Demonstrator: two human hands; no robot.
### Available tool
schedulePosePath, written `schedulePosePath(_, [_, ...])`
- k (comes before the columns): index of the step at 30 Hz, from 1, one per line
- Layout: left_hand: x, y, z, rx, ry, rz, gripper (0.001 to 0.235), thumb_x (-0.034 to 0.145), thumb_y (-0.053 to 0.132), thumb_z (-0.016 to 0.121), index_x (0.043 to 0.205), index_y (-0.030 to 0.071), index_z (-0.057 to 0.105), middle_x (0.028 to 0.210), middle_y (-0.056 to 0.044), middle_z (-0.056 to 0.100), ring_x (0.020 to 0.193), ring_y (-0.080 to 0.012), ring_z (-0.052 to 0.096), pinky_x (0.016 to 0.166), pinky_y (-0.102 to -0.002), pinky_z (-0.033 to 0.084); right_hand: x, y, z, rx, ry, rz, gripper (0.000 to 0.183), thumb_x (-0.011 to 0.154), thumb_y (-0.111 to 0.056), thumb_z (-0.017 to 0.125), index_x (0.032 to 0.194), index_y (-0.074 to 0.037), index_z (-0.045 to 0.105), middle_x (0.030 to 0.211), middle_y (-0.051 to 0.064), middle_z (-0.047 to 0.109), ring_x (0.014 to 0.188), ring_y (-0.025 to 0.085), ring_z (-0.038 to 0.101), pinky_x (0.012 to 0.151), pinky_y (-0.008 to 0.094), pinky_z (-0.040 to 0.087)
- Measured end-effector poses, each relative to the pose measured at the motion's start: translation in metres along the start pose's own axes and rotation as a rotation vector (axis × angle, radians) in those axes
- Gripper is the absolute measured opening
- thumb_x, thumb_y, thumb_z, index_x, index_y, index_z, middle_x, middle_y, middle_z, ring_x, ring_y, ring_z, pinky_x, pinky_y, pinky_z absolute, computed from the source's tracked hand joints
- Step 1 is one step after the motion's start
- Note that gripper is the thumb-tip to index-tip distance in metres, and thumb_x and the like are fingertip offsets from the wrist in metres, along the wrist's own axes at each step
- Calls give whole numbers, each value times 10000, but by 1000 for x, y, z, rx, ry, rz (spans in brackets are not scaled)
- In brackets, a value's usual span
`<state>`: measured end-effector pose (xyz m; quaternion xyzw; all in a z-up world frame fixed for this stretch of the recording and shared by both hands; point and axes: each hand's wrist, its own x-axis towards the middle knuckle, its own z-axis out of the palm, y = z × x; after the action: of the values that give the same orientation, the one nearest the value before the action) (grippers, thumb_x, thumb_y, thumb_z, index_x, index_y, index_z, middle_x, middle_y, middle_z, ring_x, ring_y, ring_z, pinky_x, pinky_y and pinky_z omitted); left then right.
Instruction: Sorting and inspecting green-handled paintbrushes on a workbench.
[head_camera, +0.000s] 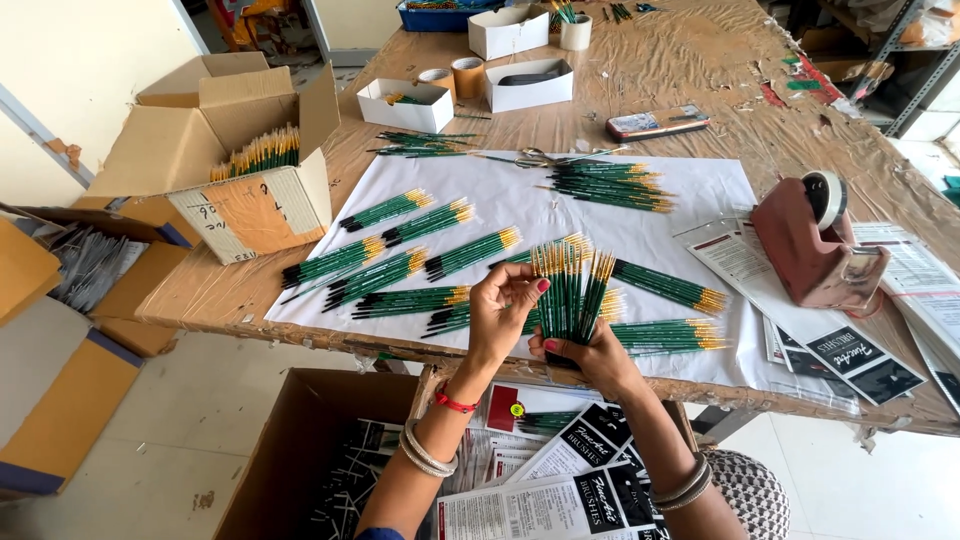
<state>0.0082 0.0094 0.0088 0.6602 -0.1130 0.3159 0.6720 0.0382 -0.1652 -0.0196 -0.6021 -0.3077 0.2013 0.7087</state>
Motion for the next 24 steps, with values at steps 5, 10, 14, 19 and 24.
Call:
schedulePosePath(5, [-6,-3,2,-37,-7,20,205,964,144,761,1088,1,683,964,-14,720,851,-53,643,784,-224,538,-1,-3,2,-33,20,0,162,908,25,688,1058,20,747,922,53,764,837,106,683,792,282,576])
schedulePosePath(10, [-8,-1,2,-52,-11,31,193,980,142,748,1093,5,673,984,-14,700,866,-55,630,805,-224,531,-1,-2,2,-11,26,4,146,892,18,686,1019,15,759,897,44,778,814,106,702,780,285,593])
schedulePosePath(14, [-7,10,5,-182,43,-50,217,1007,233,672,1091,33,670,916,14,663,764,-43,563,709,-209,475,-1,3,0,-14,28,-20,130,916,26,679,1032,33,737,875,59,745,793,118,670,773,300,576])
schedulePosePath(19, [-2,20,11,-359,107,-218,244,1000,320,622,1078,93,663,693,68,504,495,-17,373,433,-193,300,-2,2,1,53,-3,-36,162,912,53,665,1067,46,709,894,76,737,813,118,663,814,297,579])
schedulePosePath(24, [1,-4,14,-60,60,-88,215,947,206,792,949,30,668,695,80,525,615,-26,406,540,-226,325,-1,1,0,130,51,59,205,891,83,647,1087,68,705,941,125,773,826,168,711,820,327,611])
